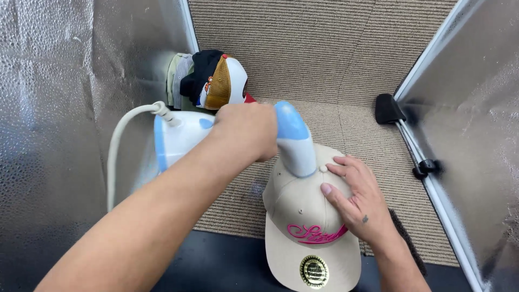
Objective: The person cleans a beige baseball cap by first brushing the surface with a wooden brush. They then use a handheld garment steamer to apply steam to the cap, moving the device over the fabric. Finally, they brush the cap again with the wooden brush.
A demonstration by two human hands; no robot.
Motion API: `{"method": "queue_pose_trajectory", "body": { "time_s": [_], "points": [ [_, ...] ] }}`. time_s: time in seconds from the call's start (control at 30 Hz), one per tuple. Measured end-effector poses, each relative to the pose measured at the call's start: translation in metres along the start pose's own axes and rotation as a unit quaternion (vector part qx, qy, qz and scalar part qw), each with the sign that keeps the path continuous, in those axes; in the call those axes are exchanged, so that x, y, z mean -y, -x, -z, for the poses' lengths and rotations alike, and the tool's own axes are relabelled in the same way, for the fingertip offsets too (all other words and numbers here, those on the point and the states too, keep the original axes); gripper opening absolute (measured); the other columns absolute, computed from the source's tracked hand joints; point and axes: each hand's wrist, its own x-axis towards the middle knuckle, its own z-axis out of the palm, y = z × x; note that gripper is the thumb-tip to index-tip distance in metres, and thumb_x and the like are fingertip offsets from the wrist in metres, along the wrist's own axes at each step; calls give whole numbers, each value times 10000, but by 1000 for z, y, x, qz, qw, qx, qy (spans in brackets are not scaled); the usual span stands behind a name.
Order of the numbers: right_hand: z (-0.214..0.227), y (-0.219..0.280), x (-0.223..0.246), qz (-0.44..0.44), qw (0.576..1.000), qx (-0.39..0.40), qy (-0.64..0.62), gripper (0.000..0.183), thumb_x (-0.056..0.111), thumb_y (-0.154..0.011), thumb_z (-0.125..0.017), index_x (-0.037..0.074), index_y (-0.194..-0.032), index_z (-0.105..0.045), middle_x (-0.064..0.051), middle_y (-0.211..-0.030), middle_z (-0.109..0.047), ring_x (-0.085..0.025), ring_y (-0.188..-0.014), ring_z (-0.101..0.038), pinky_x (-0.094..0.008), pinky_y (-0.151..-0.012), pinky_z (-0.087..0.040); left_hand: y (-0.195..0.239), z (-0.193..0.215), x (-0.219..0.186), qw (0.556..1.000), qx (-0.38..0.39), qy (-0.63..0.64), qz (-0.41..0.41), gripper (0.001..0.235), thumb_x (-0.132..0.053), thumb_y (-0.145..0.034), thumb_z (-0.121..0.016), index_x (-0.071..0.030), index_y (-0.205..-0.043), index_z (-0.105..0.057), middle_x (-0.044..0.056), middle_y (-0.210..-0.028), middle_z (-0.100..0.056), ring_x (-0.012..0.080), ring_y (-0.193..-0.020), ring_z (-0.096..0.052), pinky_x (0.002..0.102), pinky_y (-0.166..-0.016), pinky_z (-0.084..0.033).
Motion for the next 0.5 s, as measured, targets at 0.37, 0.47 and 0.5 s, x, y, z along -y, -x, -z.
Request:
{"method": "queue_pose_trajectory", "body": {
  "time_s": [0.37,0.47,0.5],
  "points": [
    [-7,12,-2,-41,997,-27,-51,583,426,-825,-716,109,-1306,-632,-170,-1355,-467,-315,-1454,-399,-457,-1203,-303,-16,29,-17,996,74,-51,0,442,-233,-878,-567,-165,-1306,-652,32,-1328,-653,289,-1186,-662,485,-917,-566],
    [-6,15,-2,-51,997,-50,-40,562,435,-802,-741,97,-1228,-598,-193,-1319,-538,-359,-1486,-414,-479,-1171,-341,-46,38,-49,991,85,-97,-44,503,-200,-820,-605,-159,-1316,-678,26,-1369,-645,270,-1226,-657,494,-962,-544],
    [-8,14,0,-54,996,-54,-42,540,433,-799,-749,96,-1197,-612,-205,-1307,-546,-346,-1480,-429,-475,-1153,-354,-55,40,-58,986,84,-127,-66,513,-167,-768,-641,-143,-1276,-710,22,-1324,-682,260,-1198,-676,526,-966,-541]
  ]
}}
